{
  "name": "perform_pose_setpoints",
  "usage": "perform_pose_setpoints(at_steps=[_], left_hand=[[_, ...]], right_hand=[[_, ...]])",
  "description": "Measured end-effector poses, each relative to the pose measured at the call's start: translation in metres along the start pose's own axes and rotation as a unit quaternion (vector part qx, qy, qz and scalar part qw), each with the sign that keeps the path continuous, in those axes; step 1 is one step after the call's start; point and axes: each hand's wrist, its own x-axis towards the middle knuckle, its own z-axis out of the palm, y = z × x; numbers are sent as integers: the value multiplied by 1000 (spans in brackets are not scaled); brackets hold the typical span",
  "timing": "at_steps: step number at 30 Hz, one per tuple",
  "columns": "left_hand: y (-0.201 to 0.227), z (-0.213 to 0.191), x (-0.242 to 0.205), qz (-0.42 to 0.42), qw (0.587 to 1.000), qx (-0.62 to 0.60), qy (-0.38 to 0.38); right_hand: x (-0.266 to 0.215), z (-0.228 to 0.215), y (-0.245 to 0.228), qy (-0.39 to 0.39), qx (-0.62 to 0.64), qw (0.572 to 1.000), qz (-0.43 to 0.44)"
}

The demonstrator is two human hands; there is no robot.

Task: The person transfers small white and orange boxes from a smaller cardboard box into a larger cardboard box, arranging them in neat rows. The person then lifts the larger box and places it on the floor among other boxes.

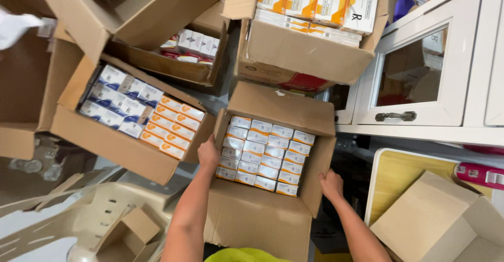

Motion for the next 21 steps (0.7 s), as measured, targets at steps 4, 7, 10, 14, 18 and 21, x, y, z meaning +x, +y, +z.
perform_pose_setpoints(at_steps=[4,7,10,14,18,21], left_hand=[[-23,32,6,-38,999,2,15],[-46,43,0,-22,999,7,36],[-50,52,12,-53,998,22,14],[-61,68,23,-62,995,65,-31],[-63,85,48,-70,997,38,-14],[-67,107,57,-85,996,21,-3]], right_hand=[[14,27,-4,-9,-17,1000,-6],[16,51,-8,-22,-40,999,-4],[30,67,-9,-32,-68,997,12],[37,93,0,-38,-4,999,-4],[66,119,6,-38,-23,999,-7],[98,134,15,-35,-47,998,-12]])
